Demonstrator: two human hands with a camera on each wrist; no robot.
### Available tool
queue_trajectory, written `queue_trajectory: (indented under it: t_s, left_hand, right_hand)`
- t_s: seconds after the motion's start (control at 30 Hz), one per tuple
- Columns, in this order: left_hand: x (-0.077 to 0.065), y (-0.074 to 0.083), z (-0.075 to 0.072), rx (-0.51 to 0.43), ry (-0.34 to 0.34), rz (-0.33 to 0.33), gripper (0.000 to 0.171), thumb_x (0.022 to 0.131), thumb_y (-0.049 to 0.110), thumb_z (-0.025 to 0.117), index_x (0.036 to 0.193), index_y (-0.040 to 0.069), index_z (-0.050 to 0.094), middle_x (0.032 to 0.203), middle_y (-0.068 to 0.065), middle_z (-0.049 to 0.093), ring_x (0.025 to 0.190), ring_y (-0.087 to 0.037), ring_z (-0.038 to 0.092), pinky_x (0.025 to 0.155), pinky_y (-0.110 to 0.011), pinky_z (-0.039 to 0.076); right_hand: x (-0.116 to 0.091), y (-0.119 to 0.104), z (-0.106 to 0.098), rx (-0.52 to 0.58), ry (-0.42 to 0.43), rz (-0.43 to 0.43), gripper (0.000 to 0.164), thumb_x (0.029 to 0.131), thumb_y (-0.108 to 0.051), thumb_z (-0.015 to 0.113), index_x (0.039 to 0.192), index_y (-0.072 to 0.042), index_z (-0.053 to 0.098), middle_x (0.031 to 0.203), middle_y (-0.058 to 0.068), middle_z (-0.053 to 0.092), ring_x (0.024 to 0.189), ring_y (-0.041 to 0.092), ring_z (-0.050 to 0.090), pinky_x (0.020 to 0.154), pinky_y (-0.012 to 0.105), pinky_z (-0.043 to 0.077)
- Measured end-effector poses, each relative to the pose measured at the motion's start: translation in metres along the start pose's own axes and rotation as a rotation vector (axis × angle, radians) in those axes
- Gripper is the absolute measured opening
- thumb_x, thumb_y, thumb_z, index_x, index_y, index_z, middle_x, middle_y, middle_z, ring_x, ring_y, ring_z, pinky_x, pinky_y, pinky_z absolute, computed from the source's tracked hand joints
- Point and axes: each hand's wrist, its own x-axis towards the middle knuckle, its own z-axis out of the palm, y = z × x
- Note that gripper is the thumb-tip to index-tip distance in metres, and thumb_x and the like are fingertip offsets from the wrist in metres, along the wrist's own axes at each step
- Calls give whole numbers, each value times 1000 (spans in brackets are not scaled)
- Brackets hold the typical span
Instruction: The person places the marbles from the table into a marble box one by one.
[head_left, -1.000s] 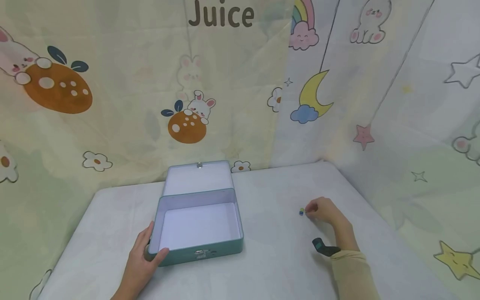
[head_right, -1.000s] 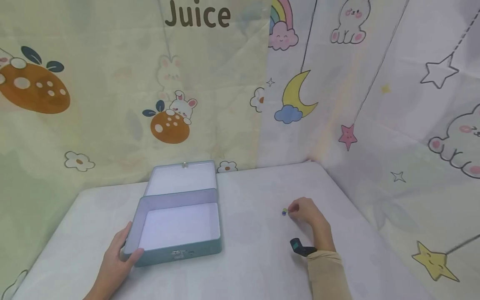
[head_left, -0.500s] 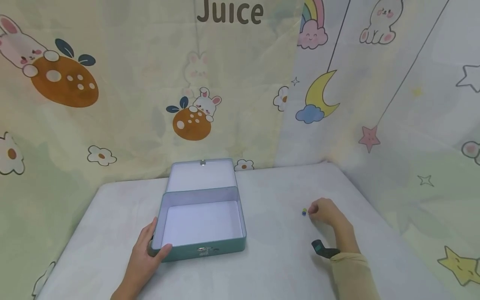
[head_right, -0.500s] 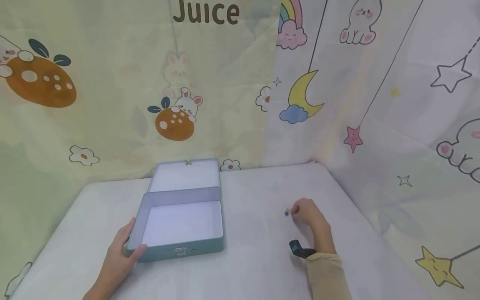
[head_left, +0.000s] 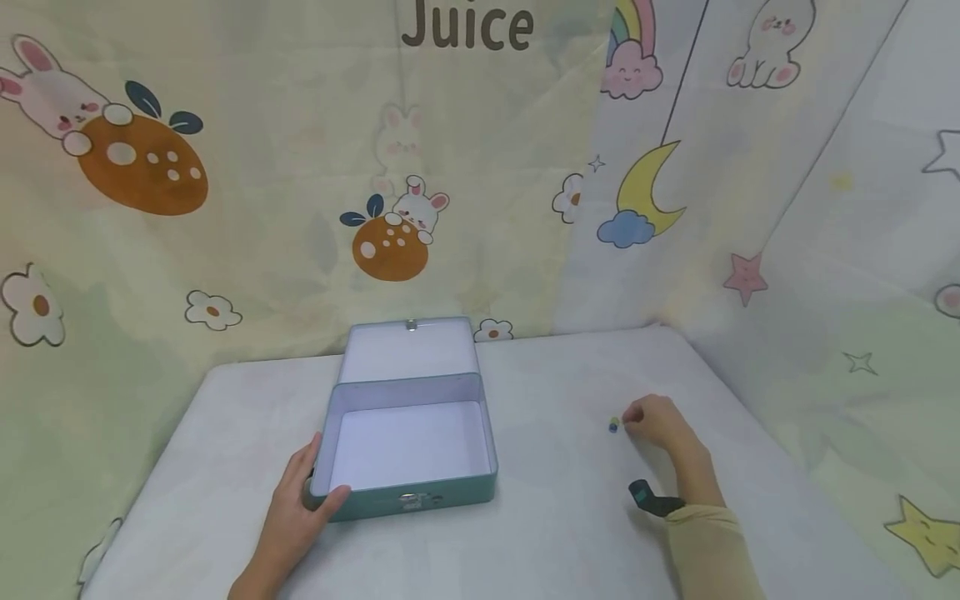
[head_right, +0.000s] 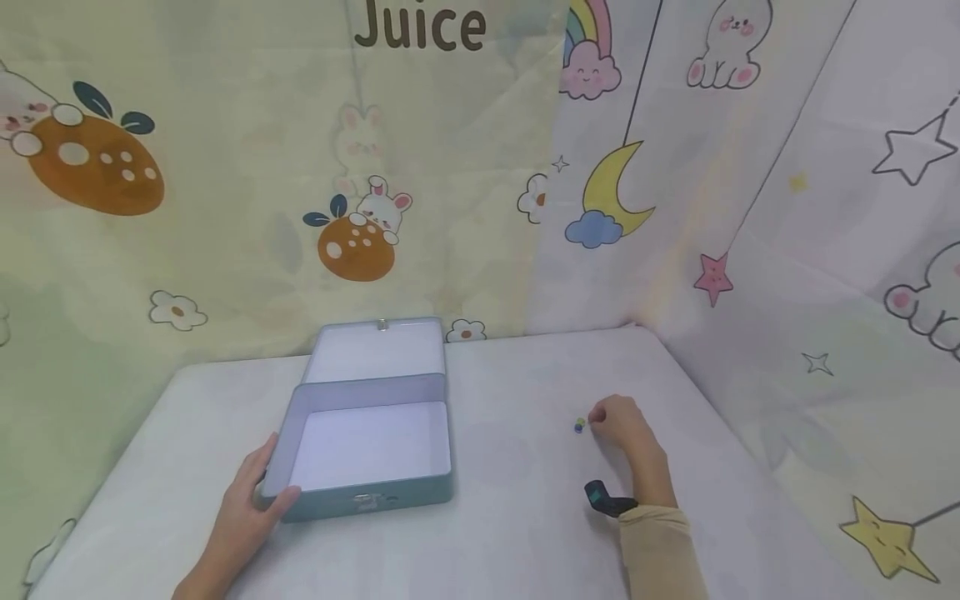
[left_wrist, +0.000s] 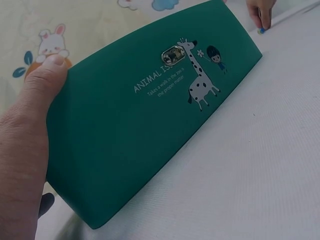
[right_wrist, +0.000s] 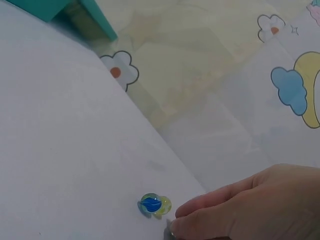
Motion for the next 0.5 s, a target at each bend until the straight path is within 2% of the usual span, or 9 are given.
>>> queue_trajectory:
  t_s: [0.27, 0.5]
  left_hand:
    - [2, -1, 2, 2, -3, -5, 85, 81, 28, 72, 151, 11, 26, 144, -14, 37, 133, -39, 36, 102, -67, 30]
    - [1, -4, -3, 8, -2, -7, 85, 81, 29, 72, 151, 15, 25, 145, -14, 37, 135, -40, 34, 102, -67, 29]
  right_hand:
    - [6, -2, -2, -6, 83, -87, 13, 84, -5, 65, 95, -1, 70, 93, 15, 68, 90, 31, 63, 79, 45, 53]
    - [7, -26, -6, 37, 194, -215, 13, 85, -4, 66, 97, -2, 71, 95, 15, 69, 91, 32, 65, 80, 45, 54]
